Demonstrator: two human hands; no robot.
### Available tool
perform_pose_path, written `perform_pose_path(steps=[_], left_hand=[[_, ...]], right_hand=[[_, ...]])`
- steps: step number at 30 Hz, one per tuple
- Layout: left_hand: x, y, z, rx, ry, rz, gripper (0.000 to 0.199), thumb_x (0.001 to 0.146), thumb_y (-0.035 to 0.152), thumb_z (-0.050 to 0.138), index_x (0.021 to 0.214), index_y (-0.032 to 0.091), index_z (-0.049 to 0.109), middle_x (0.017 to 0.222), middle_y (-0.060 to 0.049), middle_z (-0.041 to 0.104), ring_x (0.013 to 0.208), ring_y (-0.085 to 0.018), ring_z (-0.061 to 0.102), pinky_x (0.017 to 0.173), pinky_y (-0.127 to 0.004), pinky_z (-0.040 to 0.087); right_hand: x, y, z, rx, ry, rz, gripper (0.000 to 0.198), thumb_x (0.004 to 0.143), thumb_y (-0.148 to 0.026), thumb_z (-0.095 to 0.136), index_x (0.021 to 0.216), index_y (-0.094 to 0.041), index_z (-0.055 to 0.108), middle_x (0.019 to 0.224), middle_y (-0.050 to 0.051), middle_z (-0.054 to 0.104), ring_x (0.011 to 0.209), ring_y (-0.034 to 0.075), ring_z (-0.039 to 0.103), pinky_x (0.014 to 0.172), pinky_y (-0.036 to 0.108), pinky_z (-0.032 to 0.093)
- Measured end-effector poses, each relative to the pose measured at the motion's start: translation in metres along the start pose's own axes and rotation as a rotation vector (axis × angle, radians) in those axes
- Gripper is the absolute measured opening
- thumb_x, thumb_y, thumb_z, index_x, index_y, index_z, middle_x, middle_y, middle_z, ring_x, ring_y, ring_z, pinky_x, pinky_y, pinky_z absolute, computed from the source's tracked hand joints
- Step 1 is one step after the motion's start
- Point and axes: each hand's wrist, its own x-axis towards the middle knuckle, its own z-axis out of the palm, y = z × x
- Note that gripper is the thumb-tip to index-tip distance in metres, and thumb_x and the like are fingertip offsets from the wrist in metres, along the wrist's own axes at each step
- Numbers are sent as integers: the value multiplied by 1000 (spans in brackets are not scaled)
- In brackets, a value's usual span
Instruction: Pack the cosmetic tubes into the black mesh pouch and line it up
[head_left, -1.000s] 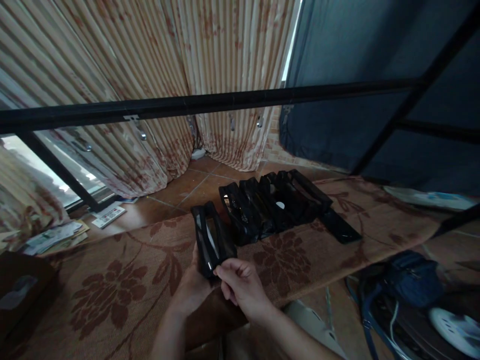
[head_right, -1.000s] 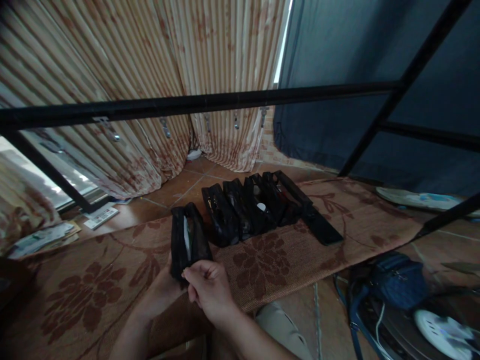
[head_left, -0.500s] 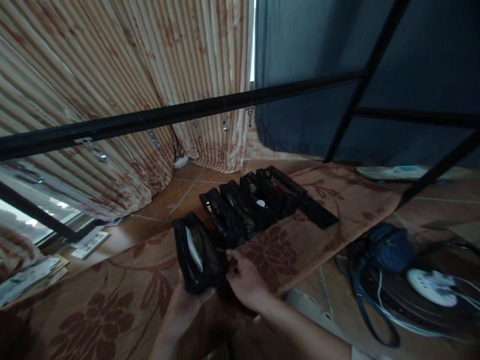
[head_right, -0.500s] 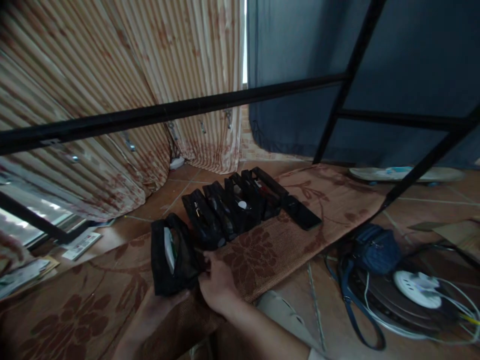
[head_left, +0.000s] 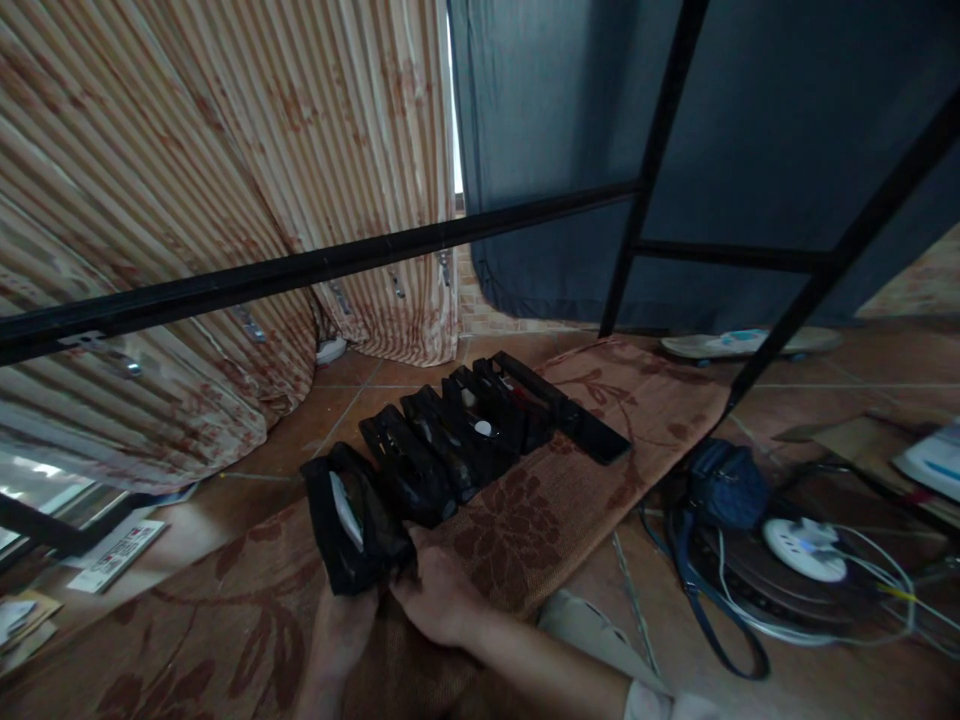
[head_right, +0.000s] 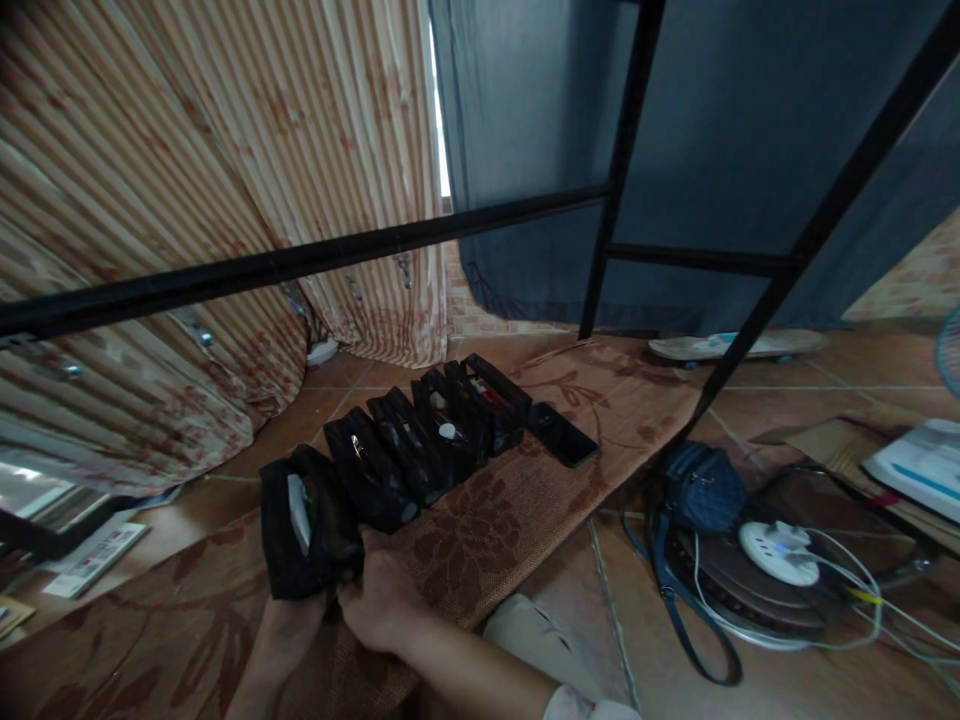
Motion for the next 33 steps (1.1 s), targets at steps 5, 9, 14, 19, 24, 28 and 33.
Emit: perform_pose_path(steps=[5, 9, 14, 19, 24, 28, 33], left_hand=[[12, 11, 5, 10, 19, -43, 57, 64, 49, 73, 108, 14, 63, 111, -16, 71, 108, -33, 65, 100, -46, 48], [22, 4, 6, 78, 48, -49, 56, 65, 45, 75, 112, 17, 63, 115, -13, 70, 115, -33, 62, 102, -47, 47], [30, -1, 5, 123, 53, -69, 56, 66, 46, 76, 114, 20, 63, 105, -10, 72, 116, -35, 61, 102, -52, 46], [32, 0, 5, 133, 58, -22, 56, 67, 44, 75, 116, 22, 62, 100, -8, 73, 116, -35, 61, 106, -52, 43], [35, -4, 6, 136, 78, -32, 60, 65, 44, 77, 119, 22, 62, 106, -8, 72, 118, -36, 59, 106, -53, 43], [38, -5, 8, 94, 77, -27, 58, 65, 43, 77, 117, 22, 64, 106, -8, 72, 118, -37, 59, 105, -54, 43], [37, 0, 11, 58, 83, -12, 55, 64, 43, 77, 114, 22, 66, 105, -8, 73, 117, -35, 60, 107, -53, 42]], right_hand=[[-7, 3, -30, -129, -22, 11, 49, 79, -18, 59, 127, -12, 62, 113, 13, 72, 106, 26, 67, 94, 37, 50], [-12, 13, -70, -163, 23, -37, 27, 82, -18, 55, 101, -19, 74, 85, 6, 75, 78, 19, 69, 73, 29, 50], [-6, 40, -128, -169, 229, -3, 24, 84, -22, 52, 96, -19, 73, 83, 4, 73, 75, 19, 65, 69, 29, 46], [5, 80, -193, -436, 505, 64, 35, 83, -25, 52, 115, -18, 66, 108, 10, 68, 98, 24, 62, 88, 36, 47], [9, 117, -249, -795, 704, 270, 66, 82, -42, 61, 138, -12, 46, 132, 19, 53, 121, 34, 48, 99, 44, 40], [8, 134, -268, -926, 655, 423, 86, 77, -53, 65, 145, -10, 35, 143, 24, 43, 128, 38, 44, 102, 45, 35], [11, 146, -271, -976, 583, 500, 86, 79, -58, 61, 146, -11, 33, 138, 23, 49, 126, 39, 45, 99, 47, 36]])
